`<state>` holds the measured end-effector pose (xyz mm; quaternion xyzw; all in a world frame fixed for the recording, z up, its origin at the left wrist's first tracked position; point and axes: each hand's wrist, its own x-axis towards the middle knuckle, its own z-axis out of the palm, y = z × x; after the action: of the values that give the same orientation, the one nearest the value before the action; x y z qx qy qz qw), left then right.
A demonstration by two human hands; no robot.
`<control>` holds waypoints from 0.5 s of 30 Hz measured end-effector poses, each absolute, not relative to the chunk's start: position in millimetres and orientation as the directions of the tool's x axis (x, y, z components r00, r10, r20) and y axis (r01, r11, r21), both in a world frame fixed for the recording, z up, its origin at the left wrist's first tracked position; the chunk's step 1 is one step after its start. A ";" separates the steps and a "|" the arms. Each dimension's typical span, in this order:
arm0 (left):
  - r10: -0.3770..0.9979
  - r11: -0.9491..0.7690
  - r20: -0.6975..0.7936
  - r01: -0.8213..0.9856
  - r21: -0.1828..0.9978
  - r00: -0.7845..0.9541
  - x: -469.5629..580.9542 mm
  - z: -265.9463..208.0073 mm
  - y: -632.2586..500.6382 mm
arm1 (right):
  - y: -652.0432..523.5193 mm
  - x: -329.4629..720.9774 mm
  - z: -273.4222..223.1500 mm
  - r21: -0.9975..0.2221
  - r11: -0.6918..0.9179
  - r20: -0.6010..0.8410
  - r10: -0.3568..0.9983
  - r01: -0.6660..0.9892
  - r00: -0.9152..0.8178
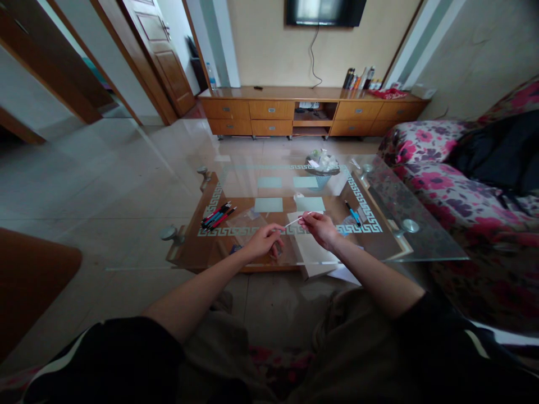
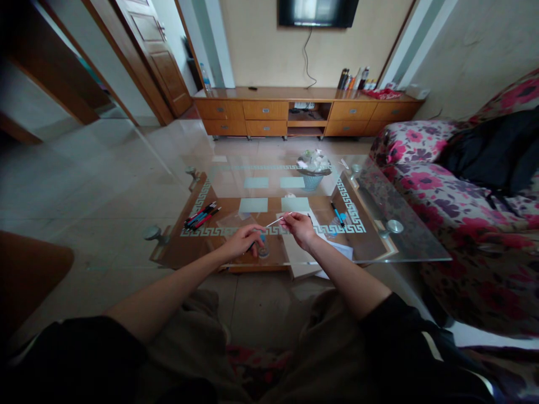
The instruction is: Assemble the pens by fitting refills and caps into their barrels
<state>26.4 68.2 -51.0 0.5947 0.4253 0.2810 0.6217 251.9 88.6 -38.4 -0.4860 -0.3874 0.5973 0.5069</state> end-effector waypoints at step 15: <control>0.853 0.292 -0.301 0.087 0.952 0.427 34.5 -39.8 62.8 | 111.0 266.2 -47.7 -0.814 -0.241 -0.128 0.962 0.529 0.240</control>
<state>34.5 62.8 -39.8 0.5206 0.4514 0.2878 0.6651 266.2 111.0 -47.7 -0.7155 -0.5209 0.3293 0.3290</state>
